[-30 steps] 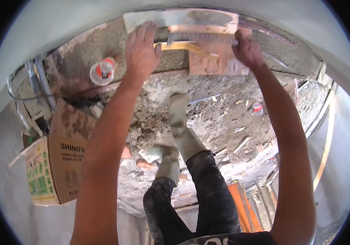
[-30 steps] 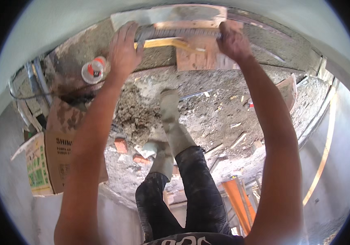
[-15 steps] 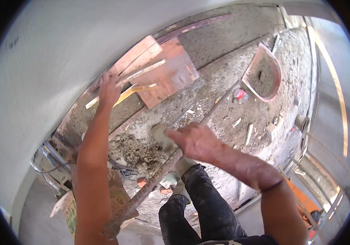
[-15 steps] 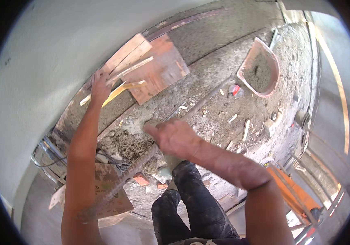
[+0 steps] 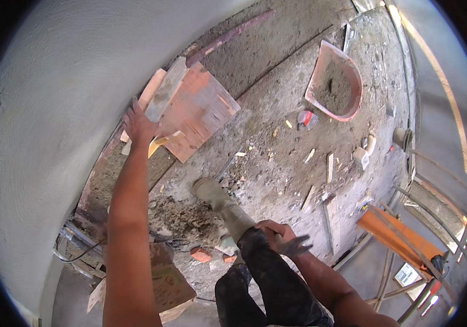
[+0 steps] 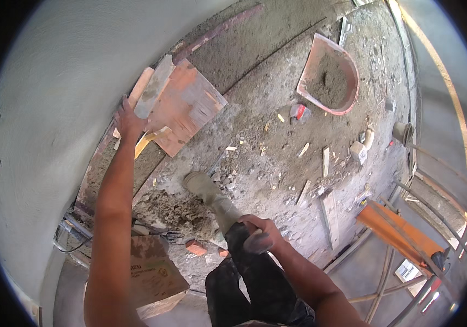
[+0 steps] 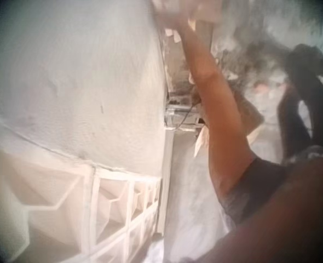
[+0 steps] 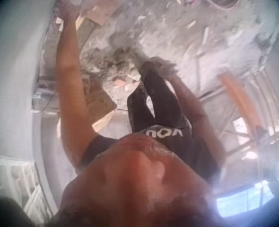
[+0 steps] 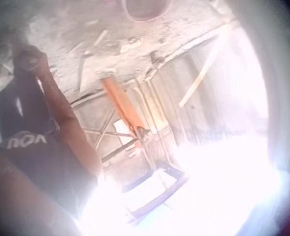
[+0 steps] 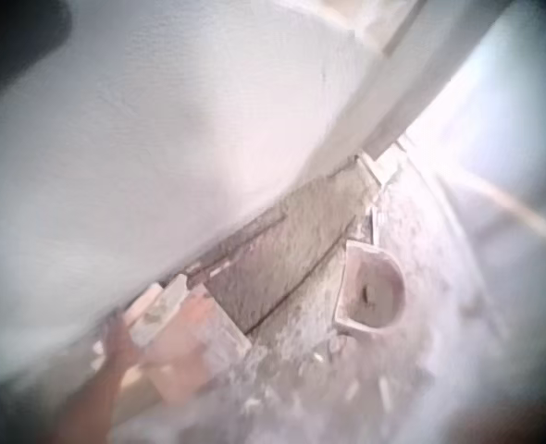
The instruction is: The person applies plaster to a wall using a trowel and then carries and uses a wooden block to smooth a surface.
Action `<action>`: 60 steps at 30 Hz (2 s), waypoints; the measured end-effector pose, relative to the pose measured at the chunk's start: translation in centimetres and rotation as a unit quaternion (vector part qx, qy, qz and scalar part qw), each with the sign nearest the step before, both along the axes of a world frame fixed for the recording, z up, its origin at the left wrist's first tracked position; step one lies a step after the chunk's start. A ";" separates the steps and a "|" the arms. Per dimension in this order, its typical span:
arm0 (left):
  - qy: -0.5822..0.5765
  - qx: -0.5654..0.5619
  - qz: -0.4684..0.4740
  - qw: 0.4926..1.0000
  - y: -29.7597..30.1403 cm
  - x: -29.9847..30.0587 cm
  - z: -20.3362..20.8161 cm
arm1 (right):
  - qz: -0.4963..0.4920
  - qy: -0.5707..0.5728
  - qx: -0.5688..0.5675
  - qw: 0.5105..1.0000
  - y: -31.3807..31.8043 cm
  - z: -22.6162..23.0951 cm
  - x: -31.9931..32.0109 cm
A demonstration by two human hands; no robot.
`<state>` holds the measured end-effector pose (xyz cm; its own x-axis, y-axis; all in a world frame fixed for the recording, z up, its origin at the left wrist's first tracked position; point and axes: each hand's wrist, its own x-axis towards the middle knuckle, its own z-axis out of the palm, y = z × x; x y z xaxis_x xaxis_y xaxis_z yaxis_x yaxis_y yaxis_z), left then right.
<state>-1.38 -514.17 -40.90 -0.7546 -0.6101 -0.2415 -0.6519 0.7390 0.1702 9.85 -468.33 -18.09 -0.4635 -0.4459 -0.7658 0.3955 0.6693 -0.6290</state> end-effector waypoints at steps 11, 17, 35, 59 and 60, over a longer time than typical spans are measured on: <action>-0.035 0.141 -0.010 0.989 -3.1 0.6 4.8 | -0.064 0.075 0.082 0.992 5.8 -4.5 8.1; -0.064 0.319 -0.099 0.940 -0.6 6.0 3.7 | -0.055 0.056 0.030 0.996 4.8 -4.7 7.0; -0.087 0.197 -0.118 0.969 2.7 -2.2 0.0 | -0.034 0.020 0.036 0.999 3.2 -4.5 4.6; -0.097 0.208 -0.125 0.965 -0.3 -6.0 -0.3 | -0.118 0.029 0.012 0.992 4.6 -5.6 4.8; -0.069 0.212 -0.135 0.965 -1.7 -6.8 -0.7 | -0.120 0.014 0.002 0.993 4.7 -5.9 4.9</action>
